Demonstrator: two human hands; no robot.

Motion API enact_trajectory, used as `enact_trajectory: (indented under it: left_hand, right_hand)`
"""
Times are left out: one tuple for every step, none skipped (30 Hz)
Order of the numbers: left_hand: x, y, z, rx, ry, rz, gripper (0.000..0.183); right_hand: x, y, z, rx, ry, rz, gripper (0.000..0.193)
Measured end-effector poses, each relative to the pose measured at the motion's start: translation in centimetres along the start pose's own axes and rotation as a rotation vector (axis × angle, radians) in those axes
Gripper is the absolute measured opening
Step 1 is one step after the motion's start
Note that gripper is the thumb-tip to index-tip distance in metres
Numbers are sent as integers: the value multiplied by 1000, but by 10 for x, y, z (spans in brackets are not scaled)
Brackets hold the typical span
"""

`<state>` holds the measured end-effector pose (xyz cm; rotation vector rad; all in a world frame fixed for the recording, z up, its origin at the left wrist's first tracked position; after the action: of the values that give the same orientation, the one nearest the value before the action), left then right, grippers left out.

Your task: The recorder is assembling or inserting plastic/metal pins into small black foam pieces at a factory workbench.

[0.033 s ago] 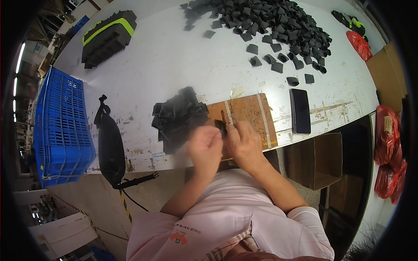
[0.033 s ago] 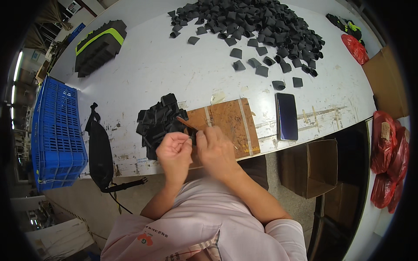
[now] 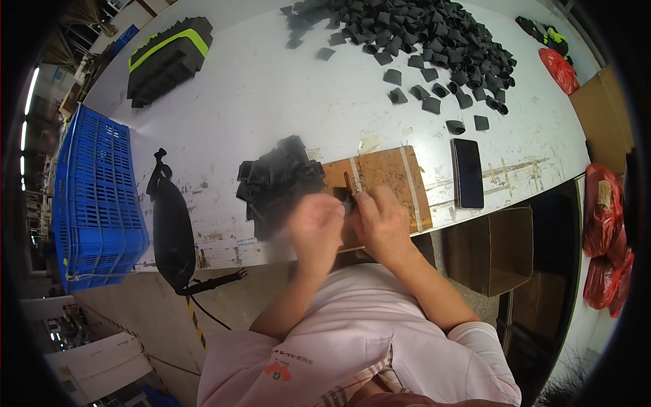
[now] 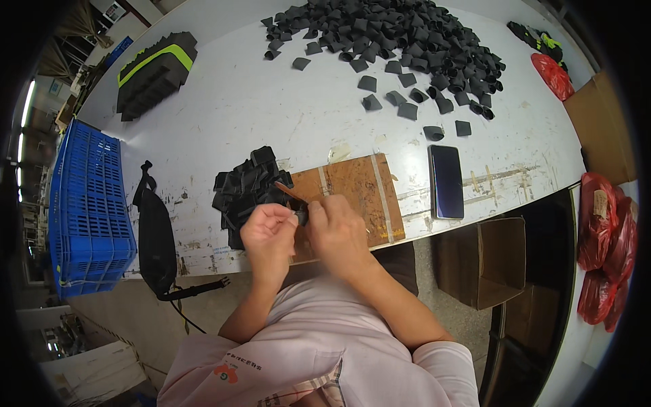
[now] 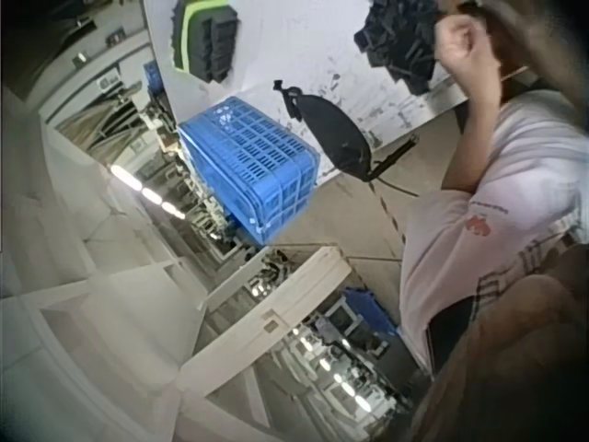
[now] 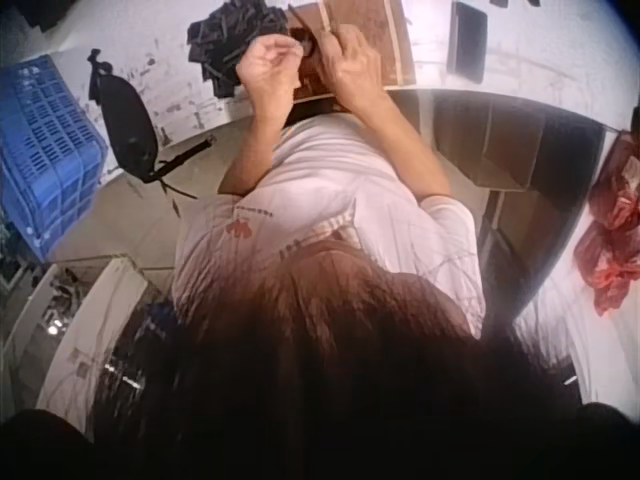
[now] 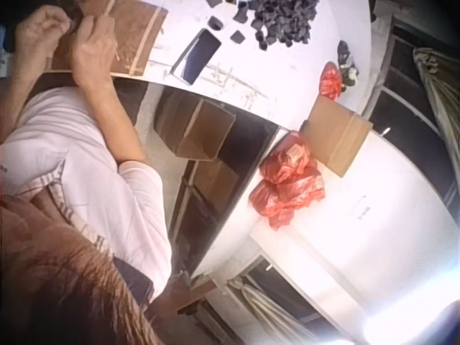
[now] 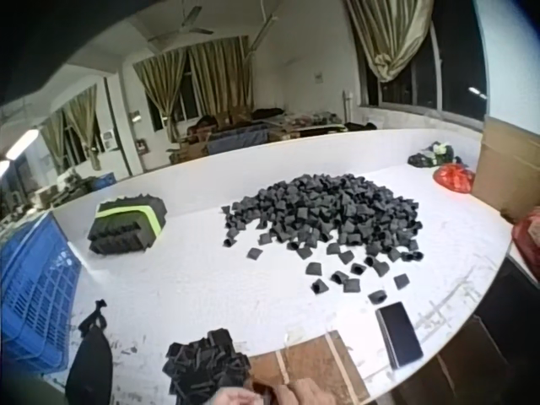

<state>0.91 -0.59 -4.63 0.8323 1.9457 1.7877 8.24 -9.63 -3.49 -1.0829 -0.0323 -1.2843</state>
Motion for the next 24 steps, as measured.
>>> enact_trajectory:
  left_hand:
    - [0,0,5,137,-54,-117,11]
    - [4,0,6,134,-58,-118,11]
    - [2,-1,5,237,-241,-433,13]
    - [-1,1,3,339,-428,-748,15]
    - [-1,6,2,315,-537,-801,18]
    - [-1,9,0,312,-542,-803,18]
    - [2,13,0,242,-473,-582,18]
    - [4,15,-1,171,-400,-362,17]
    - [5,17,0,-12,-246,-165,16]
    - [0,16,-2,-20,-252,-167,16]
    - [2,22,-3,-220,-85,11,15]
    - [5,28,-7,-416,89,191,14]
    - [5,29,-9,-476,133,256,13]
    - [7,33,-9,-482,132,254,13]
    - [5,36,-5,-295,45,83,13]
    - [5,36,0,-106,-39,-84,14]
    - [3,38,10,17,-198,-468,15]
    - [5,45,16,151,-435,-728,16]
    - [3,54,19,230,-654,-950,14]
    - [1,64,18,309,-875,-1169,12]
    - [2,63,19,306,-872,-1168,12]
    - [2,56,25,378,-776,-1153,13]
    - [1,46,31,447,-678,-1134,15]
    - [0,33,35,420,-619,-1009,16]
  right_hand:
    - [4,2,1,-30,37,16,26]
    - [4,3,0,-29,41,12,26]
    - [1,12,-2,-292,68,449,21]
    - [-4,18,-4,-553,92,888,17]
    - [-3,18,-4,-707,88,1145,12]
    - [3,17,-1,-703,91,1141,12]
    - [2,18,-5,-917,62,1366,9]
    - [-2,17,-9,-1134,29,1588,7]
    - [-5,12,-10,-1112,-14,1842,4]
    - [-5,11,-10,-1102,-9,1840,4]
    - [-6,6,-9,-1081,-58,1972,4]
    - [-7,1,-6,-1060,-114,2105,5]
    - [-2,2,-4,-1053,-133,1903,10]
    - [2,-4,1,-1046,-132,1902,10]
    - [10,-6,9,-947,-139,1698,14]
    - [16,-9,17,-848,-148,1498,18]
    - [24,-12,27,-794,-155,1389,19]
    - [28,-13,37,-789,-159,1391,19]
    - [33,-15,51,-671,-192,1357,20]
    - [36,-18,63,-555,-225,1322,20]
    - [36,-23,73,-560,-222,1322,22]
    - [33,-14,71,-556,-214,1318,22]
    - [20,2,62,-674,-283,1403,23]
    - [10,14,56,-790,-357,1484,24]
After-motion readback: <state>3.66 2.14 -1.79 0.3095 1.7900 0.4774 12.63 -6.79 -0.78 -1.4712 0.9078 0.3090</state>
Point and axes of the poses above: each hand's wrist, its own z-axis towards the middle knuckle, its own x-axis out of the back of the hand, y = z × x, the point moved 4 cm from there along z, towards the middle knuckle, and after that the axes turned 14 degrees about z, right-handed, at the moved point
